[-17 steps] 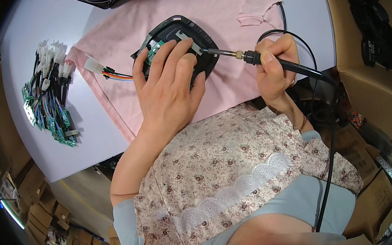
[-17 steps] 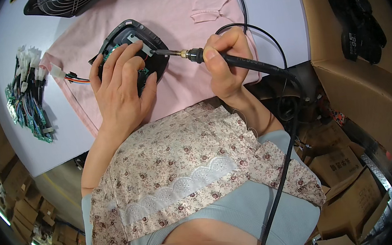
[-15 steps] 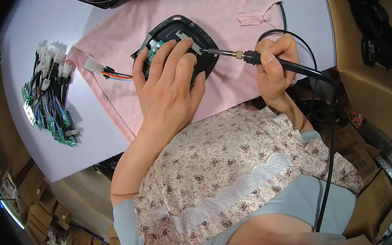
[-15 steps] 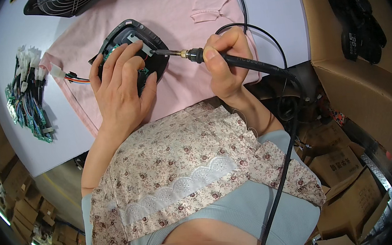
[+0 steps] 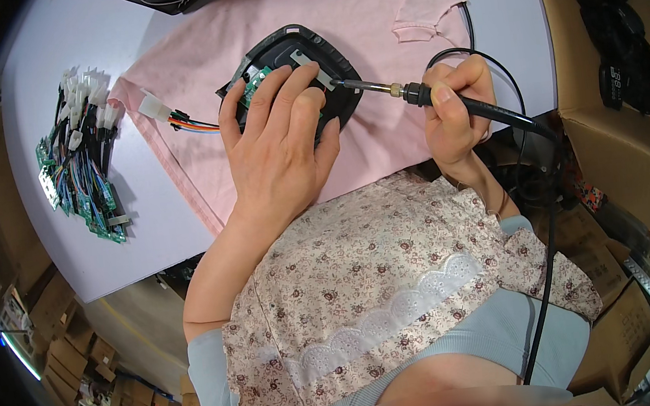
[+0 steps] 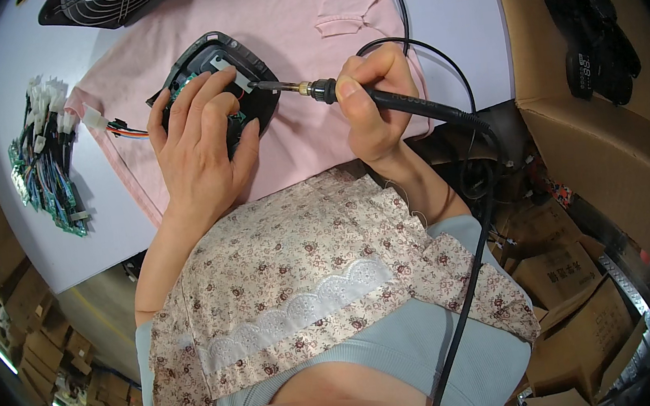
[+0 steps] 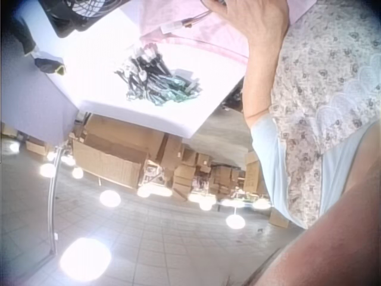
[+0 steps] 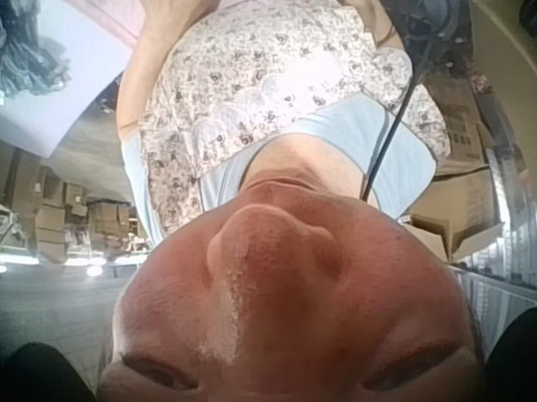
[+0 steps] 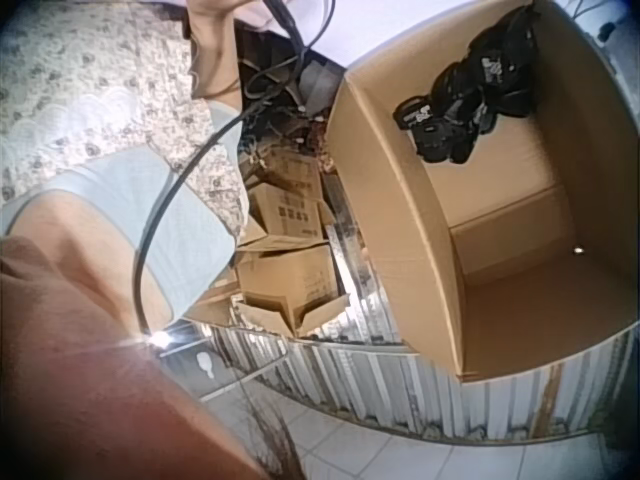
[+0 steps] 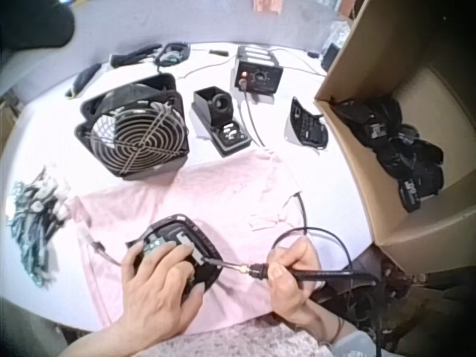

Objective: The person solders wires onto a green circuit board inside a plastic enclosure using a soldering iron.

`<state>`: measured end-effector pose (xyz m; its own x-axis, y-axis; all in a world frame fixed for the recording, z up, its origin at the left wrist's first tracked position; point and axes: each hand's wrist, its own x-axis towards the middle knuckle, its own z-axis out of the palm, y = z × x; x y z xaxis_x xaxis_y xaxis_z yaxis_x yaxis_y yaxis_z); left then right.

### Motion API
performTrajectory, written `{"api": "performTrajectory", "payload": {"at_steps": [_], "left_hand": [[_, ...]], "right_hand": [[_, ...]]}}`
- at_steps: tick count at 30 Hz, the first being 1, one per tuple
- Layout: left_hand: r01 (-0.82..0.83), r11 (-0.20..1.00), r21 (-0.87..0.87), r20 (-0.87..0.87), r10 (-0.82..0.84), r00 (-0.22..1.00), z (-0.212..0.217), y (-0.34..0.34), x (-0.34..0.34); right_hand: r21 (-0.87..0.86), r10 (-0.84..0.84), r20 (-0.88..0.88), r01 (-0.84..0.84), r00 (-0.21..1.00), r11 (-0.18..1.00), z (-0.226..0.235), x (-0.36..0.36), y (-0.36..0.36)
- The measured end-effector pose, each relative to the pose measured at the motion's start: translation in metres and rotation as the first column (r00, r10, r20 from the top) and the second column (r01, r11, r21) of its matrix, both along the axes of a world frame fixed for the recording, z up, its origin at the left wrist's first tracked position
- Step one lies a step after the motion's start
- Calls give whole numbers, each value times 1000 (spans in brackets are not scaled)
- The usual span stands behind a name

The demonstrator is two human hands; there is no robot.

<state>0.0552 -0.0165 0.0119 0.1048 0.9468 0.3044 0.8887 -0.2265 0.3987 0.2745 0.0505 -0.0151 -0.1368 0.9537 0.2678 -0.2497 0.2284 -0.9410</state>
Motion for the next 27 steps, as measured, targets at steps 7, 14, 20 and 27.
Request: {"api": "performTrajectory", "payload": {"at_steps": [7,14,20,27], "left_hand": [[-1,1000,-5,1,1,1000,1,0,1],[1,1000,-11,7,-1,1000,0,0,1],[28,998,65,60,-32,998,6,-6,-8],[372,892,255,794,-413,446,97,-41,-25]], "right_hand": [[-3,-15,82,15,997,1000,3,1,1],[-57,-32,85,37,996,998,6,0,1],[-64,-236,-129,229,963,971,1,-1,12],[-19,-413,-140,415,900,910,15,15,26]]}}
